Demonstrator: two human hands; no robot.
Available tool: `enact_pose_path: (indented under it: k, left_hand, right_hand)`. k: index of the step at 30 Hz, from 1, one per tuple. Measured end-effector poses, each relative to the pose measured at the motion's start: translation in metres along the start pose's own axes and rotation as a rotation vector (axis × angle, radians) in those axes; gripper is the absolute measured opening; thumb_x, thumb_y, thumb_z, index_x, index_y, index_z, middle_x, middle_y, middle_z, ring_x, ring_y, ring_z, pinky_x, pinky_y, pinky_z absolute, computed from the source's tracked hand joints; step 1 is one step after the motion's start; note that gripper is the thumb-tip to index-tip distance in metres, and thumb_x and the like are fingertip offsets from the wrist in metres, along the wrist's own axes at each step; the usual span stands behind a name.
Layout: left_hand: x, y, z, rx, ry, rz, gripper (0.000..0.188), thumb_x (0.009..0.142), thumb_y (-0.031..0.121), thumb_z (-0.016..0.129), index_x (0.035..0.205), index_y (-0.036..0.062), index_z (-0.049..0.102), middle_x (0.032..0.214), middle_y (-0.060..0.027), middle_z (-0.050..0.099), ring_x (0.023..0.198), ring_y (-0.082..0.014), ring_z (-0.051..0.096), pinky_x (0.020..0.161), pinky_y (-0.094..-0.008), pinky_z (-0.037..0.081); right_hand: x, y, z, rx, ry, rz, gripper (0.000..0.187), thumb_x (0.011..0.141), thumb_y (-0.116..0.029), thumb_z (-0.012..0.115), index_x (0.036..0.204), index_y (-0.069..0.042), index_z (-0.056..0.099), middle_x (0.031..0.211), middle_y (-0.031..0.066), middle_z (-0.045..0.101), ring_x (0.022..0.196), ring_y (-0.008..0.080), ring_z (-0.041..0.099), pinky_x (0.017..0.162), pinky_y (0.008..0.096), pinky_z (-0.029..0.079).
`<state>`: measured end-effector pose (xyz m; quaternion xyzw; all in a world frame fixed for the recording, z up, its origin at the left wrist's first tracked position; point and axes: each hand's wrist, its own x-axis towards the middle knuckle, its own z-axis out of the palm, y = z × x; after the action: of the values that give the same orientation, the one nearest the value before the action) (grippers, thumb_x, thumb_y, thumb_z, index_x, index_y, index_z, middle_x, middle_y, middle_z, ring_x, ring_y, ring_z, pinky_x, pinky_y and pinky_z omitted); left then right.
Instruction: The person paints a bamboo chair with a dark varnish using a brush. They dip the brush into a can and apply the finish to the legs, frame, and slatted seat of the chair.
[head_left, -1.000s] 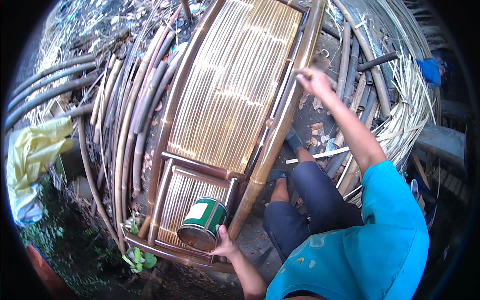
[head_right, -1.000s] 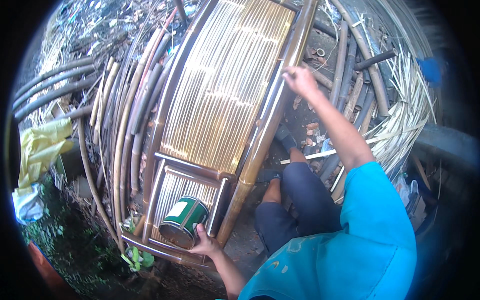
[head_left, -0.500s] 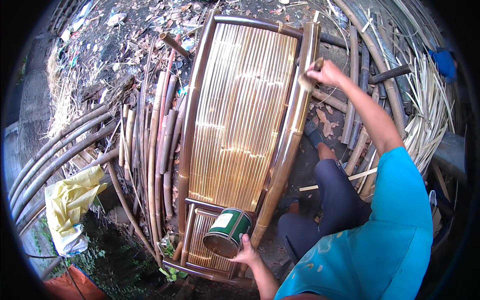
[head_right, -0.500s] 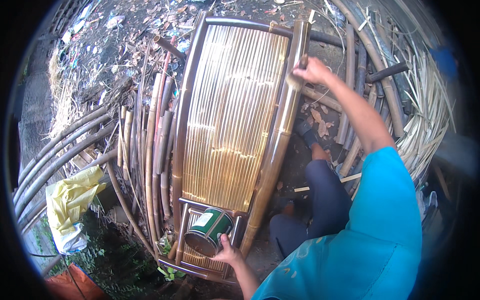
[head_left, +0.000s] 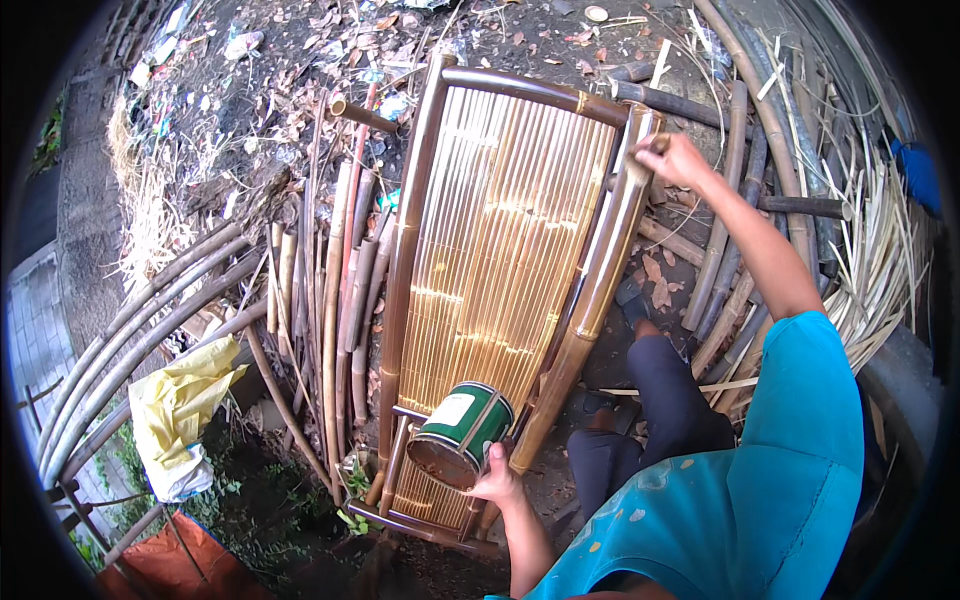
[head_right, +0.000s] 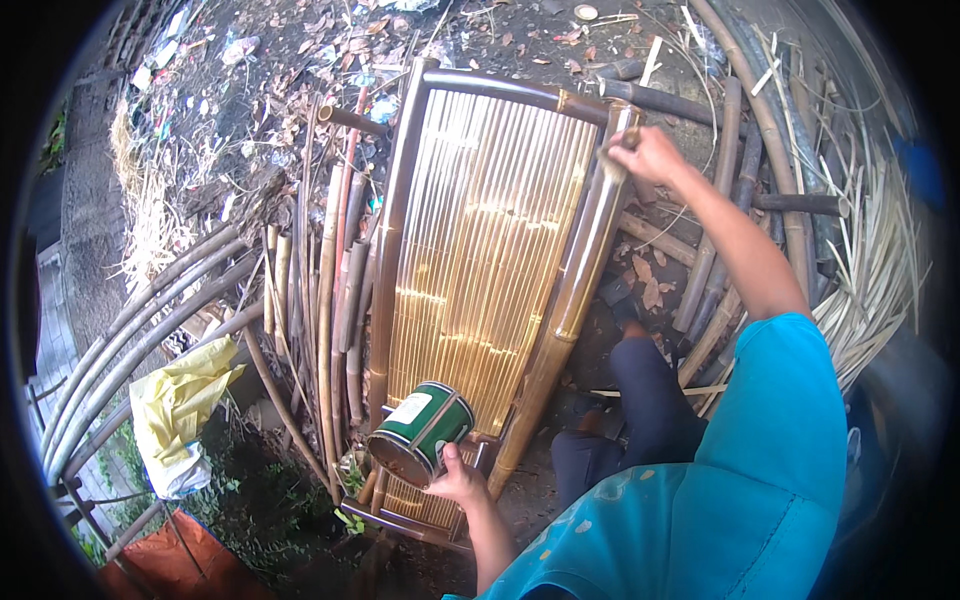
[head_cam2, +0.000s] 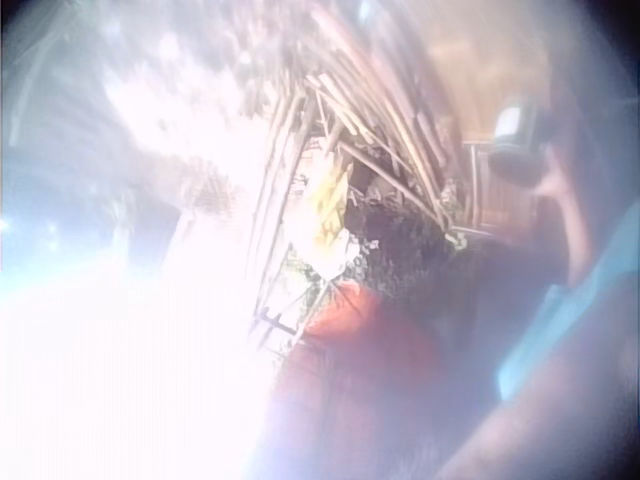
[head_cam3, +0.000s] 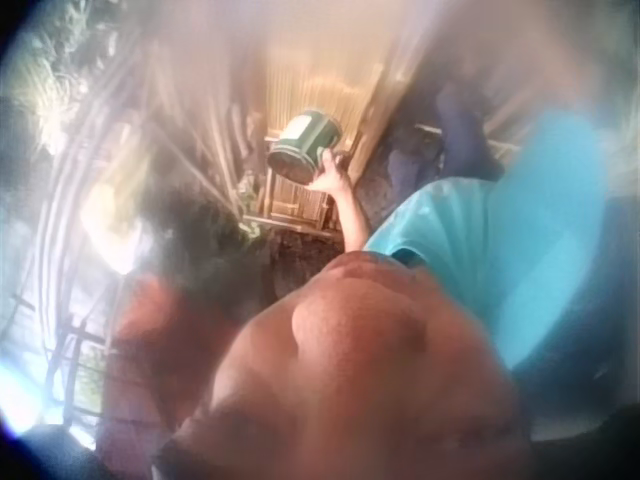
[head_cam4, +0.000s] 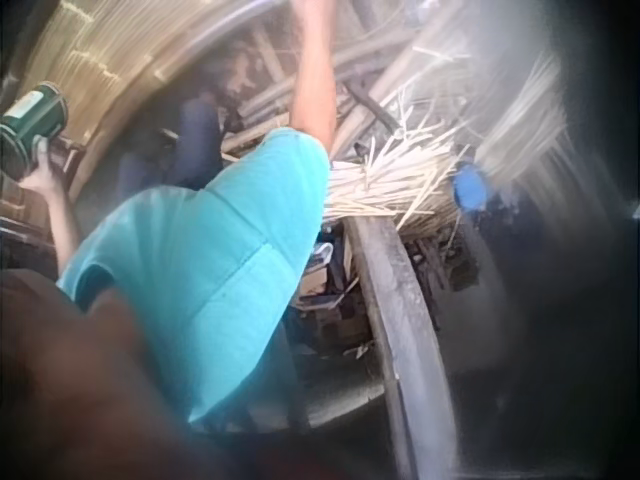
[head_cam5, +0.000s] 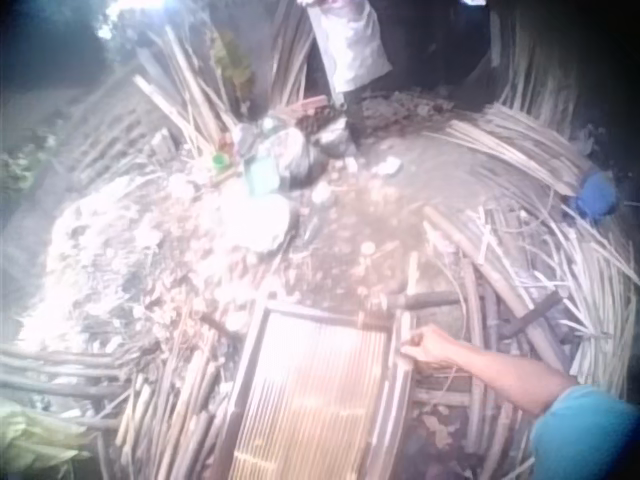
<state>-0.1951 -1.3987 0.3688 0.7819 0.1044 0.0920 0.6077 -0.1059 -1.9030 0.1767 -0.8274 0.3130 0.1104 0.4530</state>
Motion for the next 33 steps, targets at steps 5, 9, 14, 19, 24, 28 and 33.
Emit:
enact_pose_path:
  k: [5, 9, 14, 19, 24, 28, 33]
  left_hand:
    - [-0.002, 0.016, -0.017, 0.053, 0.022, 0.091, 0.09, 0.081, 0.018, 0.085, 0.148, -0.0053, 0.03, 0.143, -0.0202, 0.046, 0.126, -0.0311, 0.052, 0.108, -0.0449, 0.045]
    - [-0.015, 0.029, -0.045, 0.048, 0.034, 0.098, 0.086, 0.081, 0.017, 0.085, 0.145, -0.0066, 0.034, 0.139, -0.0203, 0.05, 0.122, -0.0303, 0.055, 0.105, -0.044, 0.047]
    - [-0.041, 0.024, -0.118, 0.067, 0.086, 0.249, 0.076, 0.081, 0.016, 0.086, 0.139, -0.0064, 0.043, 0.128, -0.0179, 0.058, 0.112, -0.0271, 0.06, 0.099, -0.0405, 0.049]
    - [-0.079, 0.032, -0.198, 0.036, 0.133, 0.328, 0.068, 0.08, 0.004, 0.081, 0.137, -0.0057, 0.045, 0.127, -0.0159, 0.058, 0.11, -0.0253, 0.061, 0.099, -0.0385, 0.049]
    - [-0.136, 0.025, -0.309, 0.05, 0.129, 0.226, 0.082, 0.076, 0.002, 0.085, 0.143, -0.0069, 0.038, 0.13, -0.0167, 0.057, 0.111, -0.0261, 0.062, 0.101, -0.0379, 0.049]
    - [-0.183, 0.017, -0.376, 0.077, 0.179, 0.232, 0.094, 0.072, 0.004, 0.089, 0.146, -0.006, 0.032, 0.136, -0.0182, 0.052, 0.12, -0.0263, 0.058, 0.104, -0.0394, 0.047]
    - [-0.225, 0.013, -0.418, 0.088, 0.243, 0.209, 0.105, 0.069, 0.01, 0.092, 0.149, -0.0058, 0.026, 0.139, -0.0191, 0.049, 0.125, -0.027, 0.054, 0.106, -0.04, 0.045]
  right_hand:
    - [0.029, 0.012, 0.011, -0.283, 0.501, -0.218, 0.024, 0.093, -0.019, 0.066, 0.115, -0.01, 0.072, 0.107, 0.0161, 0.073, 0.095, 0.0316, 0.072, 0.09, 0.0406, 0.059]
    - [-0.087, 0.006, 0.159, -0.557, 0.164, -0.246, 0.036, 0.082, -0.01, 0.072, 0.116, -0.009, 0.061, 0.115, 0.0168, 0.066, 0.104, 0.0318, 0.068, 0.091, 0.0411, 0.059]
    - [-0.288, -0.033, 0.323, -0.209, 0.06, -0.345, 0.016, 0.084, -0.011, 0.065, 0.098, -0.006, 0.061, 0.098, 0.0195, 0.067, 0.093, 0.0363, 0.068, 0.078, 0.0477, 0.058]
    - [-0.421, -0.042, 0.428, 0.001, -0.682, -0.422, 0.025, 0.082, -0.029, 0.074, 0.097, -0.009, 0.071, 0.092, 0.0186, 0.072, 0.093, 0.0379, 0.07, 0.083, 0.0436, 0.055]
    - [-0.431, -0.045, 0.413, 0.253, -0.314, -0.226, 0.019, 0.088, -0.024, 0.073, 0.098, -0.008, 0.074, 0.087, 0.0078, 0.075, 0.081, 0.0198, 0.072, 0.076, 0.036, 0.057]
    - [-0.402, -0.012, 0.312, 0.421, -0.068, -0.037, 0.027, 0.093, -0.031, 0.072, 0.106, -0.007, 0.072, 0.089, 0.0017, 0.072, 0.069, 0.0105, 0.064, 0.058, 0.0271, 0.054]
    - [-0.413, 0.097, 0.195, 0.14, 0.257, -0.069, 0.035, 0.087, -0.04, 0.076, 0.099, -0.007, 0.073, 0.085, 0.0055, 0.071, 0.069, 0.0157, 0.067, 0.056, 0.034, 0.054]
